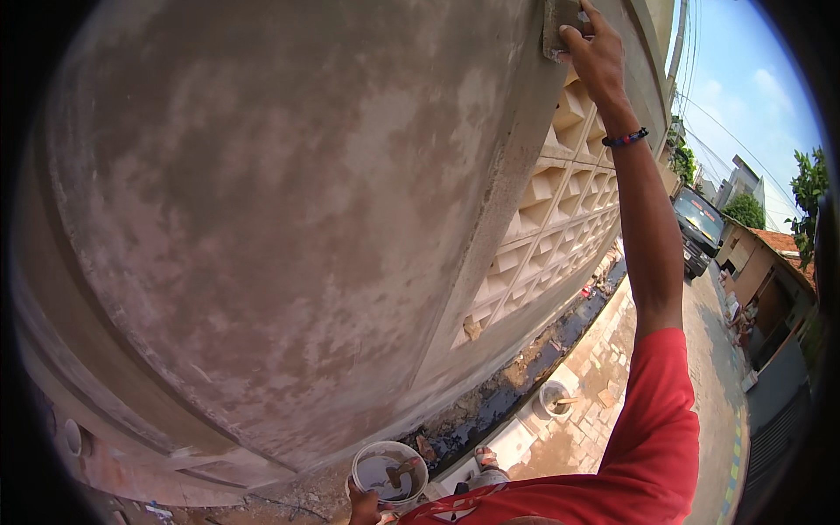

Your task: The person applies plaster to a decorative concrete wall using a trowel and a bucket of plaster. They repeatedly scoop plaster from the bucket and smooth it onto the wall surface, working along the edges of a lattice pattern.

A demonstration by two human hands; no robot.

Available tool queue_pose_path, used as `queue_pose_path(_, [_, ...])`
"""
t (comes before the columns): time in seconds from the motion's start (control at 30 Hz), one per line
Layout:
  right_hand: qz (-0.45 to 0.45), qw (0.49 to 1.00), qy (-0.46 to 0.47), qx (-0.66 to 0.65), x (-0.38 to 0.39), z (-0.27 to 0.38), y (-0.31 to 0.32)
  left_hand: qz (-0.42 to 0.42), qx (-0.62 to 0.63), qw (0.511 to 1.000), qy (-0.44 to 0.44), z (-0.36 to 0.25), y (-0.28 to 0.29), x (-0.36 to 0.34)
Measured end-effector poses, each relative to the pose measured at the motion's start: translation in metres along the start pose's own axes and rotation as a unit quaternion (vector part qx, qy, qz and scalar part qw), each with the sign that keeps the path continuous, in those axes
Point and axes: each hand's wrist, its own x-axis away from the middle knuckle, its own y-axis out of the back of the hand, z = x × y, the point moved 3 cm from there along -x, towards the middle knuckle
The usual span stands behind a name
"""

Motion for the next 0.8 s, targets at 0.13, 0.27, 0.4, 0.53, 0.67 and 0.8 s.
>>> queue_pose_path(0.13, [-0.029,0.998,0.043,0.027,0.123,-0.007,-0.023,-0.014,0.003,1.0,-0.01,-0.013,-0.018,0.014])
queue_pose_path(0.27, [0.089,0.995,0.003,0.039,0.236,-0.02,0.0,-0.035,-0.042,0.997,0.048,-0.02,-0.026,0.01])
queue_pose_path(0.4, [0.036,0.991,0.064,0.111,0.184,-0.003,0.051,-0.027,-0.016,0.999,0.023,-0.017,-0.024,0.01])
queue_pose_path(0.53, [0.061,0.922,0.285,0.255,0.078,0.055,0.069,-0.021,-0.033,0.999,0.021,-0.006,-0.024,0.0])
queue_pose_path(0.67, [0.199,0.827,0.335,0.404,0.023,0.091,0.04,-0.042,-0.029,0.999,0.008,0.009,-0.019,-0.007])
queue_pose_path(0.8, [0.207,0.783,0.423,0.406,0.035,0.103,0.035,-0.037,-0.018,0.998,0.038,0.007,-0.023,-0.001])
